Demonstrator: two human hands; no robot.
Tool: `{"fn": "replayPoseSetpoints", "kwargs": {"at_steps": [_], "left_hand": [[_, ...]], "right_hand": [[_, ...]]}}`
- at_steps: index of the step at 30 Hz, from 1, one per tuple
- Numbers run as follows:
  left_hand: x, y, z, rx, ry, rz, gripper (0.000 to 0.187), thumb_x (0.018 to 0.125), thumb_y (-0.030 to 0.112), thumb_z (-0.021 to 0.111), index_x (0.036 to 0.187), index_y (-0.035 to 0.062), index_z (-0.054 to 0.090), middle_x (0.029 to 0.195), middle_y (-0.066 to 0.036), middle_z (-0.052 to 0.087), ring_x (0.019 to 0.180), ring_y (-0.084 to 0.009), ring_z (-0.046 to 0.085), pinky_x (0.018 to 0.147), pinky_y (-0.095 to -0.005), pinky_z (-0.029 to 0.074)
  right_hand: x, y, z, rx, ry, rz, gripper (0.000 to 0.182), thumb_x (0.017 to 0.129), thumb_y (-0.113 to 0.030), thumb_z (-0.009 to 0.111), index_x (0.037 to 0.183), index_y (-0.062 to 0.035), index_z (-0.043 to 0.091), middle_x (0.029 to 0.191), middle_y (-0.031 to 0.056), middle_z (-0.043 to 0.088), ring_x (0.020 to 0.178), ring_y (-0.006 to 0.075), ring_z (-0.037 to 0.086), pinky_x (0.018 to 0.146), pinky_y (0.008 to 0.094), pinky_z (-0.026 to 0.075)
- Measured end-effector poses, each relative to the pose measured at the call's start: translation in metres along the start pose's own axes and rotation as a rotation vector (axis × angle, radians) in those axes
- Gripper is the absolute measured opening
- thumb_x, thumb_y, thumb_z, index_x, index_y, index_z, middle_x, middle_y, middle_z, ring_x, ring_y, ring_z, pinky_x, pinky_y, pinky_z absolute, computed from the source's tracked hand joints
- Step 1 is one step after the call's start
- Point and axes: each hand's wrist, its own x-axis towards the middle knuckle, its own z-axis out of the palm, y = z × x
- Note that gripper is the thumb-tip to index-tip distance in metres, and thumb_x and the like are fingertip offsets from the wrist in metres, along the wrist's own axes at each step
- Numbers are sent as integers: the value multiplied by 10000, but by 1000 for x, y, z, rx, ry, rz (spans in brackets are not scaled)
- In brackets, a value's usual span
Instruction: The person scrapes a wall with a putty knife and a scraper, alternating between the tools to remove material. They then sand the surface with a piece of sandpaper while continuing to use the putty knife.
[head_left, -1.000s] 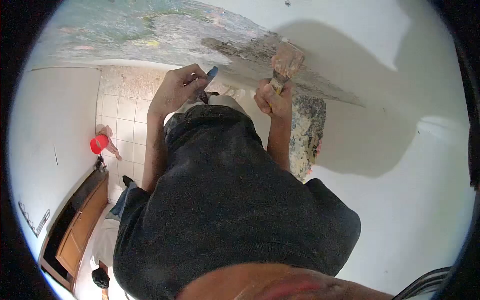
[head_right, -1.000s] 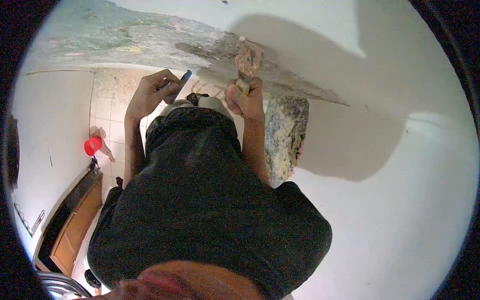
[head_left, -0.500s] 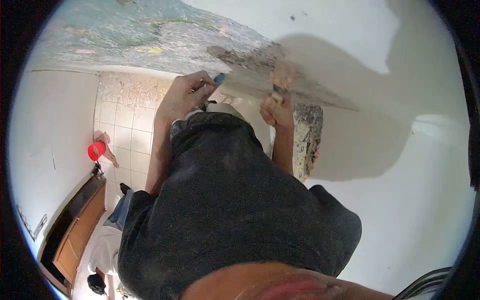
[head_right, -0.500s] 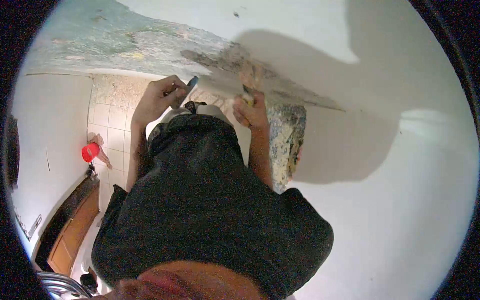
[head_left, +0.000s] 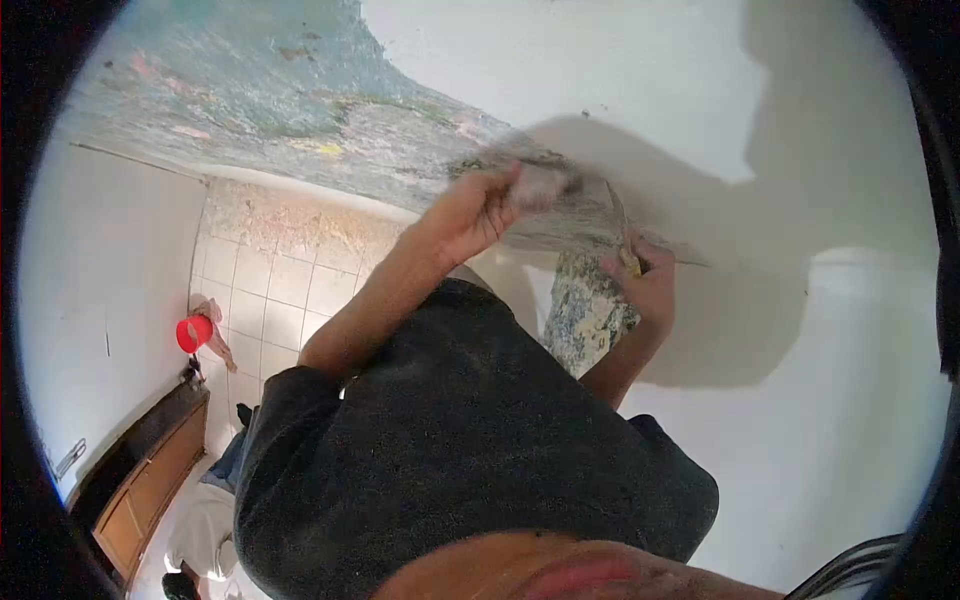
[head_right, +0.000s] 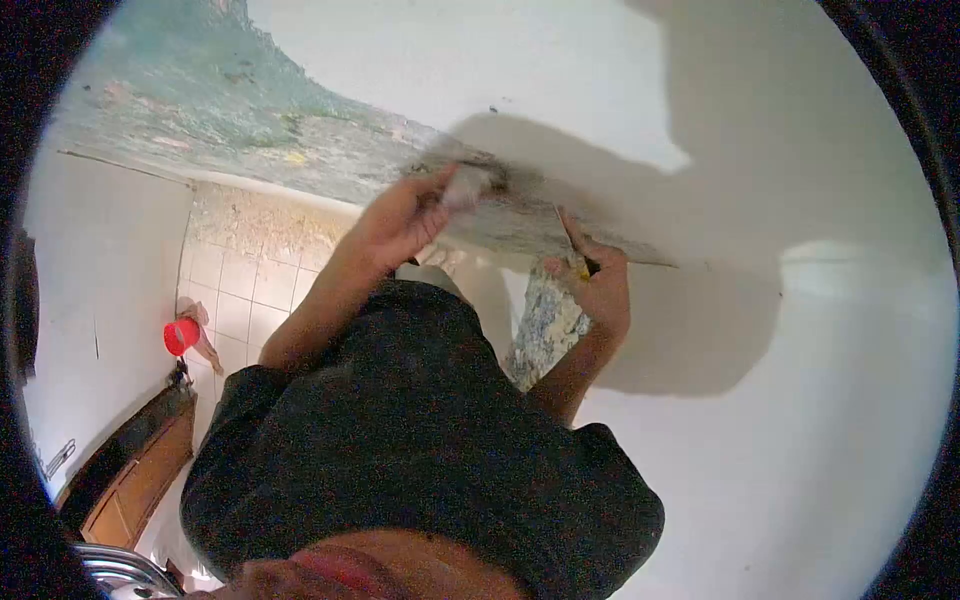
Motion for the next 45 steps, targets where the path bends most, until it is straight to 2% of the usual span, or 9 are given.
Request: {"fn": "replayPoseSetpoints", "kwargs": {"at_steps": [7,12,18,20,23,27,32,40,45], "left_hand": [[-66,79,-19,1366,487,634,474,989,319,560,1281,-54,559,1216,-162,647,1164,-169,552,1004,-267,406],[-81,121,-61,335,280,1074,357,998,238,539,1229,-34,540,1192,-215,610,1099,-203,594,959,-280,490],[-5,33,-23,1044,519,1953,104,955,46,549,920,25,453,847,-75,508,771,-156,557,664,-268,470],[10,-10,-28,1427,704,1521,135,858,-14,605,970,1,530,1124,-268,620,1027,-300,658,746,-320,540],[54,-28,-54,1547,427,1867,115,803,-69,602,908,-56,558,1252,-315,561,1133,-515,557,863,-424,537],[62,-37,-103,1931,292,1849,184,834,-27,612,1015,-37,589,1182,-302,608,999,-425,652,730,-379,576],[44,-23,-219,1796,855,1050,189,881,-5,566,1066,-34,538,1229,-270,597,925,-398,668,737,-387,560],[1,92,-66,1179,895,2086,110,958,41,532,896,-49,521,810,-130,570,795,-245,612,668,-335,482],[58,-22,-70,1467,775,1688,520,891,10,542,1379,-83,388,1395,-310,440,1174,-346,585,845,-342,506]], "right_hand": [[-7,43,20,-4,71,2,652,749,-240,830,1337,-130,572,670,-50,491,641,77,406,663,235,425],[-6,33,26,5,27,-21,631,765,-236,819,1328,-96,571,656,-4,485,638,69,413,653,227,415],[10,27,34,-29,-55,-156,651,759,-233,822,1353,-155,565,594,27,427,584,76,357,594,221,380],[11,13,32,8,-51,-183,661,749,-207,828,1352,-141,565,588,6,436,569,68,350,565,214,361],[3,13,21,41,15,-245,569,737,-183,831,1233,-96,565,584,-12,474,549,60,367,537,211,366],[-9,7,17,148,76,-242,335,738,-186,835,880,-45,568,578,-16,523,521,54,437,492,235,382],[-25,15,3,-108,3,-318,623,708,-186,840,1265,-19,615,620,9,596,525,60,475,526,208,407],[-29,9,7,79,96,-330,432,717,-295,849,1007,-4,717,569,6,555,456,91,444,486,247,397],[-27,28,5,119,51,-279,311,716,-293,840,742,-29,676,549,0,525,470,91,464,479,263,403]]}}
